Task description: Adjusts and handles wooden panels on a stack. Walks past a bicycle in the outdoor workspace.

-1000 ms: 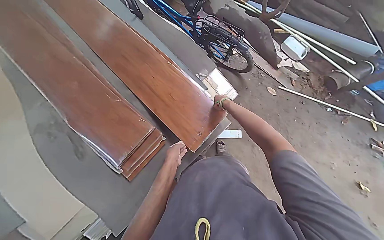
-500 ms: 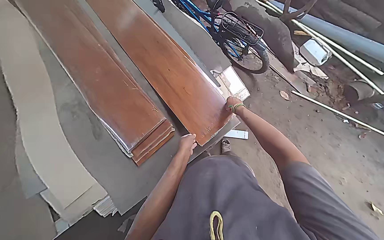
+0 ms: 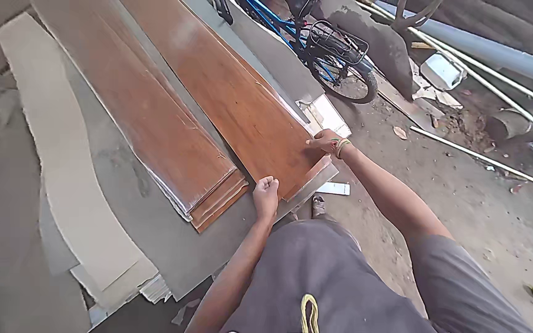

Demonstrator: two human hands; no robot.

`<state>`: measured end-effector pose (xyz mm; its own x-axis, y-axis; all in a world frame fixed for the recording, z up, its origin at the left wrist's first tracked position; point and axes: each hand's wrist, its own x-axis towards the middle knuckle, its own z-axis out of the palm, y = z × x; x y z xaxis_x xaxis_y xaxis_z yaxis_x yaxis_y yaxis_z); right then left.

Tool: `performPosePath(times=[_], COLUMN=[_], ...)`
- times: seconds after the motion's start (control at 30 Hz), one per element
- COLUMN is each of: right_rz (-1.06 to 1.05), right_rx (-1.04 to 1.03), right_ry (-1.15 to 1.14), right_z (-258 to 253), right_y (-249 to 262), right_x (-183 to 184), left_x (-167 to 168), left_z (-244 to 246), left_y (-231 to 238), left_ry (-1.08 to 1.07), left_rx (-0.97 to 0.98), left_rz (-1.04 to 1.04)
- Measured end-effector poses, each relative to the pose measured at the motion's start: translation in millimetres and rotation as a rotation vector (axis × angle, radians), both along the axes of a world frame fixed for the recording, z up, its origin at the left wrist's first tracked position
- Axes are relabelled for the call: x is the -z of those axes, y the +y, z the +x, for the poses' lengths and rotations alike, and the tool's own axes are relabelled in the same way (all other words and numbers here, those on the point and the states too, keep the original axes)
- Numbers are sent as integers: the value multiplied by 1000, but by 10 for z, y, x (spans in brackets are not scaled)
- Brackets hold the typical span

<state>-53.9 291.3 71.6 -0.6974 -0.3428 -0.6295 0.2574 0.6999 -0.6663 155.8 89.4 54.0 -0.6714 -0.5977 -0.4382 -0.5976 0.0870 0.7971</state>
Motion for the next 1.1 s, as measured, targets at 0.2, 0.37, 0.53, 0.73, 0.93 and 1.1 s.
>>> performPosePath(times=[0.2, 0.37, 0.53, 0.73, 0.93, 1.1], right_rz=[-473, -841, -945, -448, -151, -206], right_rx=[337, 213, 105, 370, 562, 674], right_ry=[-172, -158, 79, 99, -194, -473], right_z=[213, 206, 105, 182, 840, 1532], right_y=[-36, -220, -128, 366, 629, 70], right_x=[-579, -1270, -1368, -389, 770, 1538], left_x=[-253, -893, -2145, -3161, -3348, -3251], left_z=[173, -38, -187, -12, 119, 67], left_y=[-86, -244, -908, -1833, -2101, -1926], left_ry=[291, 286, 263, 149, 334, 341], left_rx=[527, 574, 219, -115, -320, -307], left_rz=[-778, -1048, -923, -1043, -942, -931])
